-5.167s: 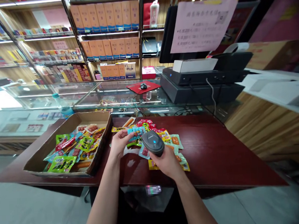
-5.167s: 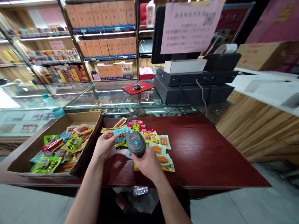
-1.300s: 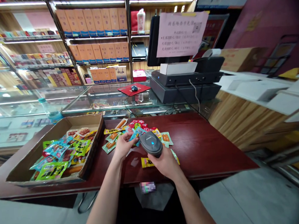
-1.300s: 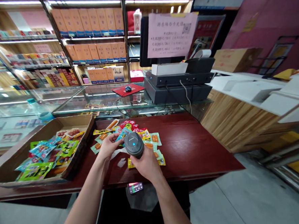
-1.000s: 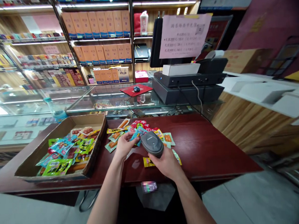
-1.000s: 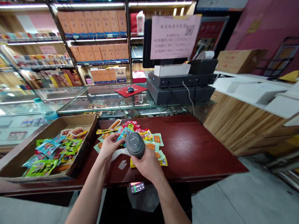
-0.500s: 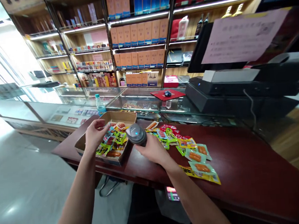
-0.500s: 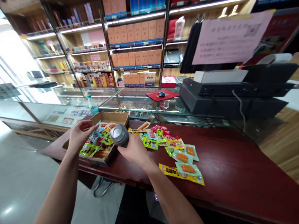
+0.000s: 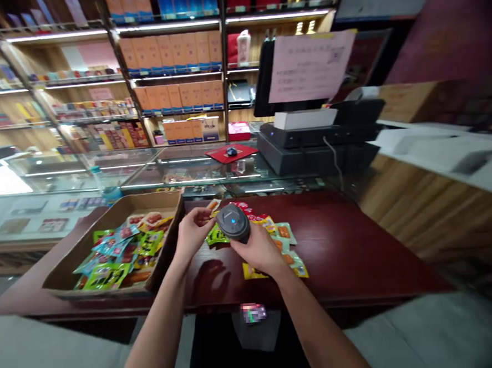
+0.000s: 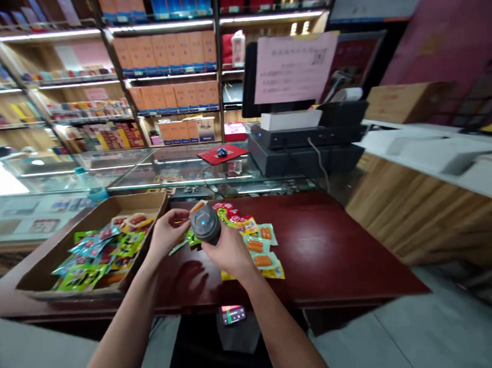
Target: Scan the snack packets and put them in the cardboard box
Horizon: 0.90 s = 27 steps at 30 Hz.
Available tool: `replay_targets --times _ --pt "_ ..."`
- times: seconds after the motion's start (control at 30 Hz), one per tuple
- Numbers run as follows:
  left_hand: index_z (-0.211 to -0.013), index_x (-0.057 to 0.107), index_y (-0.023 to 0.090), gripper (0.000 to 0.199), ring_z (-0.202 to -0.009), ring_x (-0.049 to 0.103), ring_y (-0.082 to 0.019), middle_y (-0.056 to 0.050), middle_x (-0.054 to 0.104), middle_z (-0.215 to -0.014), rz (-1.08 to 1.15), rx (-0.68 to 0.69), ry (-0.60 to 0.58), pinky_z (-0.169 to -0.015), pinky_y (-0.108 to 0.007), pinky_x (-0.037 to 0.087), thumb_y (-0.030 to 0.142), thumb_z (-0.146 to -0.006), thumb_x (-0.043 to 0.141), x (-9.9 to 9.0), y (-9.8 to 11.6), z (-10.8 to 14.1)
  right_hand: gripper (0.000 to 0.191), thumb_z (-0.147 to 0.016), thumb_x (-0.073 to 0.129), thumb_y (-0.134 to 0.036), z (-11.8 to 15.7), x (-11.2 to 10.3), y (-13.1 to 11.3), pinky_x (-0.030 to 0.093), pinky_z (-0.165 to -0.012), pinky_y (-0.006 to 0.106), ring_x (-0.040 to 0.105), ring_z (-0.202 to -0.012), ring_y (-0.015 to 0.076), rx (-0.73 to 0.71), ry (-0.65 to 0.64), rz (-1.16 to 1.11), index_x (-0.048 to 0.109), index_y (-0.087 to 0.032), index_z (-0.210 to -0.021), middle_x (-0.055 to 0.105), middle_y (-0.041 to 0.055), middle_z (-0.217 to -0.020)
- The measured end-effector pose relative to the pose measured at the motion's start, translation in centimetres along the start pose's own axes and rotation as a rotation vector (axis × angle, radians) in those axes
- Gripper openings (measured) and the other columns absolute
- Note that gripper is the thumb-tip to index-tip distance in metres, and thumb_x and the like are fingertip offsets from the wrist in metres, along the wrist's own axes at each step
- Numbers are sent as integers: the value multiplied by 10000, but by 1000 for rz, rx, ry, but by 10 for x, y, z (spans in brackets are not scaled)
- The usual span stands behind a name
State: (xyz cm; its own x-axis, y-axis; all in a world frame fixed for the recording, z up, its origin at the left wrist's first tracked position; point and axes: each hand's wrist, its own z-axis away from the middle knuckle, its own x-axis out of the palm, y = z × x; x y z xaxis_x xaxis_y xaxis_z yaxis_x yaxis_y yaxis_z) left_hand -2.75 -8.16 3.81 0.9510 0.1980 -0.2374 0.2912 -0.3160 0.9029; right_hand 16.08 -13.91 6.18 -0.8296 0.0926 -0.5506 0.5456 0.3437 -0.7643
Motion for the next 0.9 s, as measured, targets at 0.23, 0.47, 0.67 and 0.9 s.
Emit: replay_targets --times 0.23,0.47,0.67,0.9 --pt "-949 749 180 216 -961 638 -289 -133 712 -979 -478 208 -287 -883 -399 486 321 -794 694 121 -14 -9 261 -764 688 -282 38 -63 72 538 -745 311 728 -951 289 258 204 56 721 -182 -1003 778 107 -952" --pt "-968 711 80 608 -1149 520 -395 -249 626 -1137 -1106 183 -282 -952 -468 402 650 -835 547 161 -15 -8 253 -794 641 -316 66 -79 99 528 -677 283 729 -811 244 327 279 22 716 -172 -987 776 84 -872" --pt "-914 644 164 326 -1077 575 -322 -134 665 -1037 -843 93 -260 -908 -420 429 420 -744 752 155 -26 -12 236 -778 654 -344 66 -72 95 531 -680 300 734 -826 267 362 284 8 710 -178 -935 774 92 -851" --pt "-874 590 170 310 -735 683 -197 -59 710 -870 120 -188 -77 -654 -328 556 283 -662 786 116 -37 -10 277 -763 654 -308 65 -44 74 549 -809 335 724 -930 271 206 214 -42 712 -174 -999 772 112 -963"
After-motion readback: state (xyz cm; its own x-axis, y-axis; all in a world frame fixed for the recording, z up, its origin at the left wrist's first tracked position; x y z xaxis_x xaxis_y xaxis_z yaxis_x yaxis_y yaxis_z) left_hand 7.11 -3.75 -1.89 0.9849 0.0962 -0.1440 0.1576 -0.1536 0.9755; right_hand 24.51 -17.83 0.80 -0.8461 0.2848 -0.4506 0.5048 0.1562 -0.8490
